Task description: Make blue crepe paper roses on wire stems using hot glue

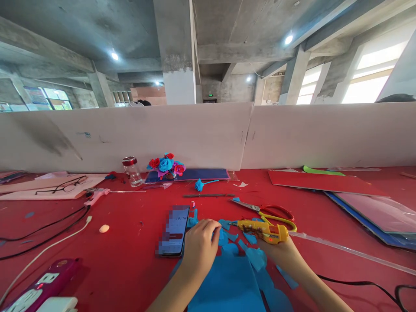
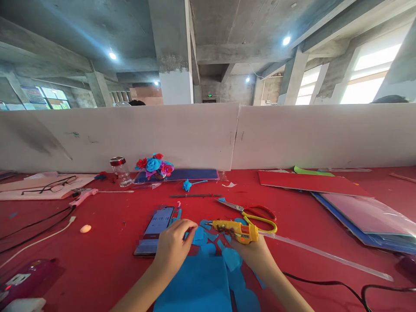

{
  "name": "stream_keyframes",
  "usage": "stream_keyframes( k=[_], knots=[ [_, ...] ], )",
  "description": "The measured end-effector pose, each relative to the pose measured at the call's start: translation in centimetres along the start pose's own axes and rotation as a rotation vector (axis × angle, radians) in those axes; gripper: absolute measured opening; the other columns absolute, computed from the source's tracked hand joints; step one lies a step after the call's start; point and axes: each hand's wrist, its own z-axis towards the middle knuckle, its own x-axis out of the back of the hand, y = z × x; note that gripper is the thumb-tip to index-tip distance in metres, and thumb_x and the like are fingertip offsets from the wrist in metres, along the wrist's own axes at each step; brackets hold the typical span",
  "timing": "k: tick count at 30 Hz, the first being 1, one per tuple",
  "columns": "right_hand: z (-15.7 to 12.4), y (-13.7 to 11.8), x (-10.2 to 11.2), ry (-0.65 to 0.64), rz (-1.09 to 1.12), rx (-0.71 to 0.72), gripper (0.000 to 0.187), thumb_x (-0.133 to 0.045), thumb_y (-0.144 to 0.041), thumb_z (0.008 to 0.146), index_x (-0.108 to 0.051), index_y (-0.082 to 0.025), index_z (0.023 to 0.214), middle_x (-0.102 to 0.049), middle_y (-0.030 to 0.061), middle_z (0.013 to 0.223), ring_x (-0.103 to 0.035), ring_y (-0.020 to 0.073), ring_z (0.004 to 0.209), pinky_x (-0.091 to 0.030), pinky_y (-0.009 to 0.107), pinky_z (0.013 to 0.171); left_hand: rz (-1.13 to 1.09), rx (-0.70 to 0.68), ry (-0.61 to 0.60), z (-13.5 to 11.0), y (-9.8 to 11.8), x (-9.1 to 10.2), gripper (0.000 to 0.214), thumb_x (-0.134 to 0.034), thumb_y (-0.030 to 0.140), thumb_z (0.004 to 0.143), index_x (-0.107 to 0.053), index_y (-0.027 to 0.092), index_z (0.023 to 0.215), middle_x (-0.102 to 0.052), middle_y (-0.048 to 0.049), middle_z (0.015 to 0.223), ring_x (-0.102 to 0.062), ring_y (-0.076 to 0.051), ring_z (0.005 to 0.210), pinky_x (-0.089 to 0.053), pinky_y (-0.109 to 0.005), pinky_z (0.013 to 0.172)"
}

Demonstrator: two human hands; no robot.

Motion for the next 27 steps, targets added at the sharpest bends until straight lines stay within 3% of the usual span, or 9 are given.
stream_keyframes(
  k=[18, 27],
  knots=[
    [0.0, 0.1, -0.2, -0.015, -0.039, 0.034, 0.016, -0.055, -0.021, 0.055, -0.065, -0.018, 0.067, -0.065, -0.0003, 0.058, -0.058, 0.0166, 0.056, -0.04, 0.022, 0.043, 0.038, -0.036, 0.008, -0.2, -0.6, -0.5, 0.013, -0.049, 0.015, 0.084, -0.06, 0.021, 0.08, -0.068, -0.0011, 0.076, -0.062, -0.017, 0.07, -0.044, -0.026, 0.062],
    [0.5, 1.4, 0.1, -0.059, -0.011, -0.041, 0.025, -0.056, -0.015, 0.057, -0.068, -0.016, 0.079, -0.07, 0.0019, 0.071, -0.062, 0.0188, 0.064, -0.047, 0.024, 0.052, 0.047, -0.047, 0.008, -0.2, -0.4, -0.3, 0.015, -0.048, 0.014, 0.084, -0.06, 0.021, 0.08, -0.068, -0.0015, 0.075, -0.062, -0.017, 0.069, -0.045, -0.026, 0.059]
  ],
)
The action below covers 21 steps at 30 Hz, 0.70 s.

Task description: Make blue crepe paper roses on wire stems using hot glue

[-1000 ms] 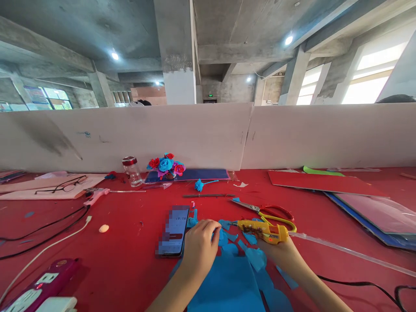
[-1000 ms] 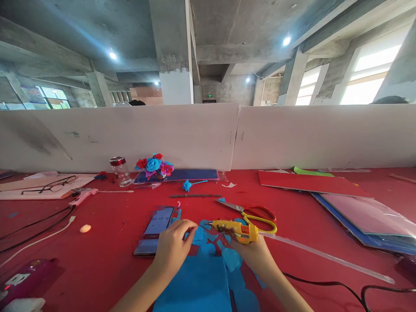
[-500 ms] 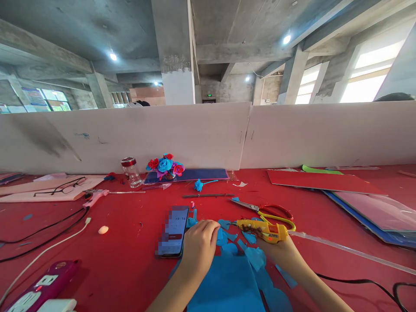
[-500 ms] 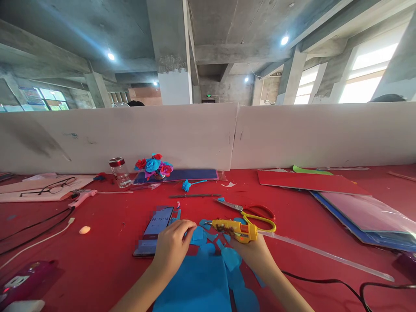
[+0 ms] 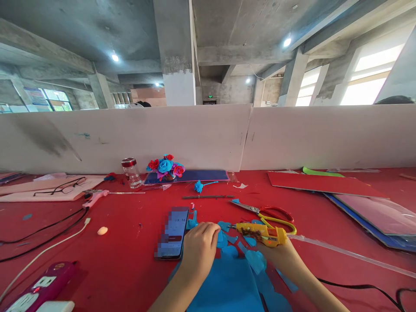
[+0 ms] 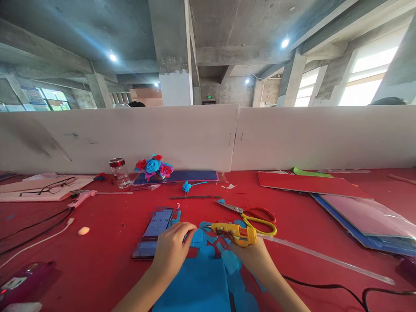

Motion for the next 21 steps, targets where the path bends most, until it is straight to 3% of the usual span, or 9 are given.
stream_keyframes(
  k=[6, 12, 17, 21],
  knots=[
    [0.3, 0.8, 0.1, 0.012, -0.039, -0.013, 0.023, -0.056, -0.016, 0.057, -0.067, -0.016, 0.078, -0.067, 0.0002, 0.061, -0.062, 0.0191, 0.06, -0.047, 0.024, 0.048, -0.004, -0.002, 0.004, 0.0, 0.0, -0.1, 0.014, -0.048, 0.014, 0.084, -0.06, 0.021, 0.081, -0.067, -0.001, 0.076, -0.062, -0.017, 0.07, -0.045, -0.026, 0.059],
    [0.1, -0.2, 0.1, -0.018, -0.029, -0.026, 0.026, -0.057, -0.019, 0.056, -0.067, -0.016, 0.08, -0.069, 0.0017, 0.068, -0.063, 0.02, 0.065, -0.05, 0.026, 0.054, -0.008, 0.009, 0.001, 0.1, -0.1, 0.0, 0.014, -0.049, 0.014, 0.083, -0.06, 0.022, 0.08, -0.068, -0.0008, 0.076, -0.063, -0.017, 0.07, -0.045, -0.026, 0.059],
    [-0.3, -1.1, 0.0, 0.094, -0.118, 0.015, 0.009, -0.053, -0.02, 0.054, -0.06, -0.019, 0.06, -0.061, -0.0013, 0.052, -0.057, 0.0167, 0.052, -0.041, 0.022, 0.041, -0.031, 0.049, 0.0, 0.1, 0.1, 0.1, 0.015, -0.048, 0.015, 0.083, -0.061, 0.021, 0.079, -0.068, -0.0015, 0.075, -0.063, -0.017, 0.07, -0.045, -0.025, 0.06],
    [-0.7, -1.5, 0.0, 0.162, -0.101, 0.08, 0.005, -0.052, -0.022, 0.055, -0.056, -0.019, 0.056, -0.054, -0.0032, 0.047, -0.05, 0.0134, 0.044, -0.037, 0.022, 0.039, -0.091, 0.143, -0.028, 0.3, 0.3, 0.4, 0.012, -0.05, 0.019, 0.082, -0.061, 0.022, 0.078, -0.069, -0.0013, 0.077, -0.064, -0.018, 0.071, -0.045, -0.025, 0.06]
  ],
)
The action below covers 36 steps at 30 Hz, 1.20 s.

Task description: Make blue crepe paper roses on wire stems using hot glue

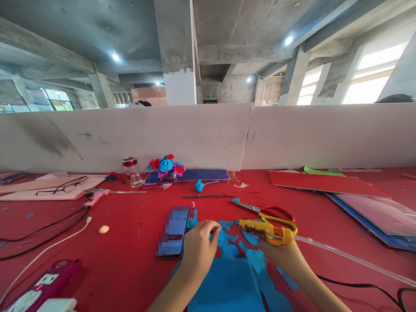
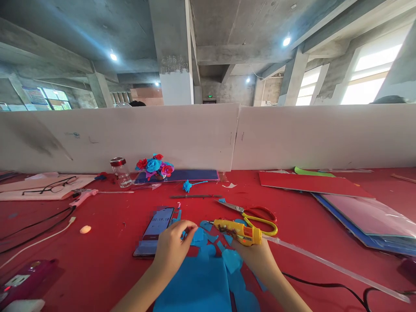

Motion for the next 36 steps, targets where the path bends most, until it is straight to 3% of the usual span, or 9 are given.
stream_keyframes(
  k=[4, 9, 24, 28, 32, 36],
  knots=[
    [-0.3, -0.7, 0.0, -0.044, 0.019, 0.01, 0.005, -0.051, -0.023, 0.055, -0.055, -0.02, 0.053, -0.055, -0.0023, 0.047, -0.052, 0.0145, 0.047, -0.037, 0.022, 0.039, -0.076, 0.081, -0.02, 0.2, 0.4, 0.3, 0.012, -0.051, 0.021, 0.081, -0.062, 0.022, 0.077, -0.07, -0.0009, 0.076, -0.064, -0.017, 0.067, -0.043, -0.023, 0.053],
    [-0.5, -1.0, -0.3, -0.002, 0.009, 0.013, 0.005, -0.052, -0.023, 0.054, -0.056, -0.02, 0.052, -0.058, -0.0016, 0.049, -0.054, 0.0155, 0.05, -0.037, 0.022, 0.04, -0.134, 0.127, -0.044, 0.3, 0.7, 0.6, 0.014, -0.051, 0.022, 0.081, -0.064, 0.023, 0.076, -0.07, -0.0009, 0.077, -0.063, -0.017, 0.062, -0.041, -0.022, 0.05],
    [-0.2, -0.4, -0.1, -0.008, -0.039, 0.002, 0.006, -0.05, -0.022, 0.055, -0.051, -0.022, 0.049, -0.055, -0.003, 0.046, -0.051, 0.0139, 0.046, -0.035, 0.022, 0.038, -0.314, 0.191, -0.041, 0.5, 0.5, 0.4, 0.015, -0.052, 0.027, 0.079, -0.064, 0.021, 0.073, -0.069, -0.0025, 0.075, -0.062, -0.018, 0.067, -0.045, -0.026, 0.057],
    [0.3, 0.8, 0.0, -0.031, -0.07, -0.025, 0.002, -0.053, -0.022, 0.054, -0.055, -0.021, 0.053, -0.056, -0.0023, 0.049, -0.052, 0.0151, 0.048, -0.038, 0.023, 0.04, -0.438, 0.278, -0.066, 0.7, 0.4, 0.3, 0.017, -0.054, 0.032, 0.077, -0.064, 0.02, 0.07, -0.066, -0.0017, 0.064, -0.058, -0.016, 0.055, -0.043, -0.024, 0.049],
    [0.8, 1.4, 0.2, 0.042, 0.035, -0.011, 0.013, -0.06, -0.03, 0.056, -0.058, -0.019, 0.062, -0.058, -0.0008, 0.054, -0.054, 0.0162, 0.051, -0.041, 0.025, 0.045, -0.553, 0.378, -0.074, 1.0, 0.2, 0.3, 0.02, -0.056, 0.036, 0.074, -0.063, 0.018, 0.069, -0.064, -0.0017, 0.061, -0.057, -0.015, 0.052, -0.041, -0.023, 0.045],
    [1.8, 0.4, 1.9, -0.012, 0.15, -0.145, 0.024, -0.065, -0.038, 0.058, -0.049, -0.02, 0.055, -0.045, -0.0059, 0.04, -0.04, 0.0092, 0.035, -0.031, 0.022, 0.035, -0.625, 0.397, -0.062, 1.1, 0.1, 0.4, 0.021, -0.057, 0.036, 0.073, -0.062, 0.016, 0.069, -0.061, -0.0007, 0.057, -0.054, -0.014, 0.05, -0.041, -0.022, 0.046]
  ],
)
